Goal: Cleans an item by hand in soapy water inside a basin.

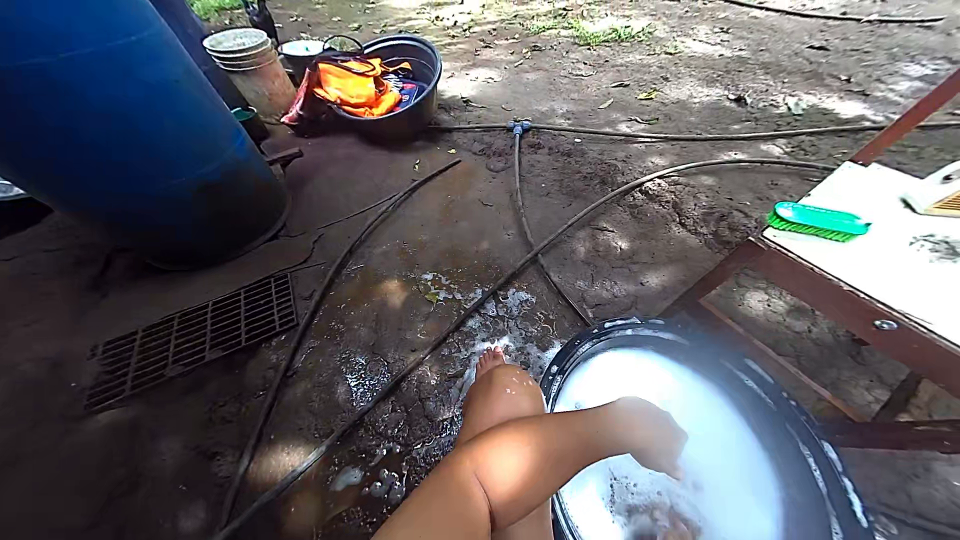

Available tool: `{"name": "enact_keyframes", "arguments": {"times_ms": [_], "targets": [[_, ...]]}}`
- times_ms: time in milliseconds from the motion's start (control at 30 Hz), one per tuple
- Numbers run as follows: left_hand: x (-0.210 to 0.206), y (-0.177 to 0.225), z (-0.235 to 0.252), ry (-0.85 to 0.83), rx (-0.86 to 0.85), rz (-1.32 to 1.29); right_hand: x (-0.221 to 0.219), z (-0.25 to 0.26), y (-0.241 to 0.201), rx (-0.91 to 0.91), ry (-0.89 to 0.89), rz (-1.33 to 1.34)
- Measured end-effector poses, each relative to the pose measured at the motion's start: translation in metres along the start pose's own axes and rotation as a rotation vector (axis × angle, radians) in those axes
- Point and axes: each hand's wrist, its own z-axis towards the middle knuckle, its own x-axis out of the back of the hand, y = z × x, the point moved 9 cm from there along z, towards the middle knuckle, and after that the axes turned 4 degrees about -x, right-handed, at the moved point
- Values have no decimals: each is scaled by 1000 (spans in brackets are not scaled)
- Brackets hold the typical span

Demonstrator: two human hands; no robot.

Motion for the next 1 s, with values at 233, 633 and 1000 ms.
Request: {"name": "enact_keyframes", "arguments": {"times_ms": [233,633,1000], "targets": [[-5,-1,15,53,-29,-78,17,-18,-42,138,104,107],[71,-84,-169,1032,168,-195,229,-77,-129,433,467,630],[-240,-168,-392,851,1186,-409,393,-55,113,351,347,880]]}}
